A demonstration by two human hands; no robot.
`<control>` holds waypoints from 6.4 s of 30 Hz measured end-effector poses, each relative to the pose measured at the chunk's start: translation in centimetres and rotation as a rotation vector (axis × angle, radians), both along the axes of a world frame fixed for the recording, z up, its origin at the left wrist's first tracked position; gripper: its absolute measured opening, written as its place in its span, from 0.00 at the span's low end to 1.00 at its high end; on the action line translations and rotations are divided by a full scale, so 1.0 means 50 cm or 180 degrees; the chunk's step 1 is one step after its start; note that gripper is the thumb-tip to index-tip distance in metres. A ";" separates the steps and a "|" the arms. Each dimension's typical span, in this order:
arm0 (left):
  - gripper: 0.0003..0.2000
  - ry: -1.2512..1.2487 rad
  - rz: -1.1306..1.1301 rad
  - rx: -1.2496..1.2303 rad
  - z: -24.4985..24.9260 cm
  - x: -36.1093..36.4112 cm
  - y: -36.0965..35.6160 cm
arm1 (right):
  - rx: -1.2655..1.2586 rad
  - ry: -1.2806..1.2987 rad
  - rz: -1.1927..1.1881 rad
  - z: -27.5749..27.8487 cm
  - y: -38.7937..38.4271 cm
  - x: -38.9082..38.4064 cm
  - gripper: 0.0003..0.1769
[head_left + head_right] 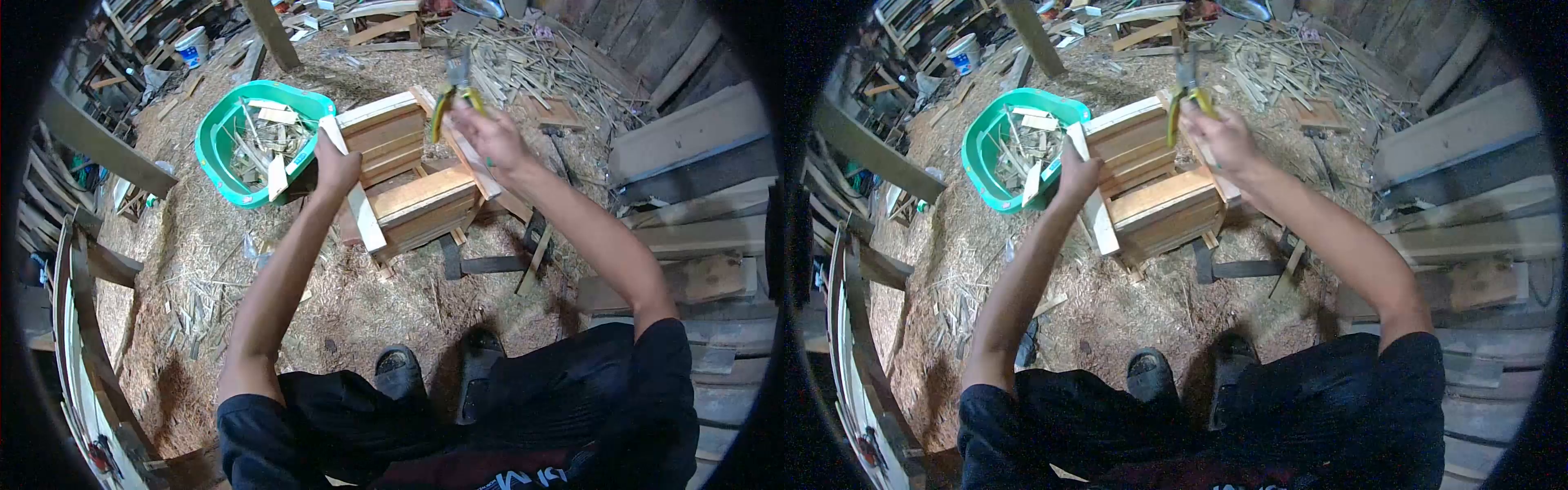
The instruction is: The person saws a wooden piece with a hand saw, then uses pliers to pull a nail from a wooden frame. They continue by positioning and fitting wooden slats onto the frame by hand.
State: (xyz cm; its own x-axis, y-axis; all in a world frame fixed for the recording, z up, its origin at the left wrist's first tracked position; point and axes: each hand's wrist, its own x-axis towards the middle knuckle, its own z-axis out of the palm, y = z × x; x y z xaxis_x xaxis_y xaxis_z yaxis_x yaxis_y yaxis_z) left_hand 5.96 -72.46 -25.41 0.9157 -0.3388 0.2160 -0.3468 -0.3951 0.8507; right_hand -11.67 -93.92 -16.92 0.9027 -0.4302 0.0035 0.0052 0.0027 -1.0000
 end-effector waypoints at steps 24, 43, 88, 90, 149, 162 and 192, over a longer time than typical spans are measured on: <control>0.46 -0.0399 -0.0072 -0.0384 0.002 -0.169 0.066 | 0.2255 0.0839 0.1923 -0.158 0.110 0.108 0.12; 0.45 -0.0145 0.0157 -0.0256 -0.034 -0.036 0.014 | -0.5160 0.0978 -0.0204 -0.127 0.131 0.181 0.13; 0.45 0.0132 -0.0002 -0.0126 -0.012 -0.009 -0.002 | 0.0492 0.0431 0.1614 -0.052 0.124 0.217 0.11; 0.46 0.0037 0.0039 -0.0063 -0.013 -0.002 -0.002 | 0.0823 0.0246 0.1350 0.015 0.152 0.201 0.13; 0.46 -0.0040 0.0225 0.0010 -0.019 -0.008 -0.004 | -0.4531 0.1537 0.0863 -0.040 0.196 0.181 0.21; 0.50 0.0047 0.0158 0.0014 -0.017 -0.004 0.002 | -0.3786 0.1260 0.1274 -0.093 0.169 0.230 0.19; 0.47 0.0069 0.0238 -0.0164 -0.021 -0.001 -0.007 | -0.4043 0.1234 0.0997 -0.073 0.191 0.196 0.17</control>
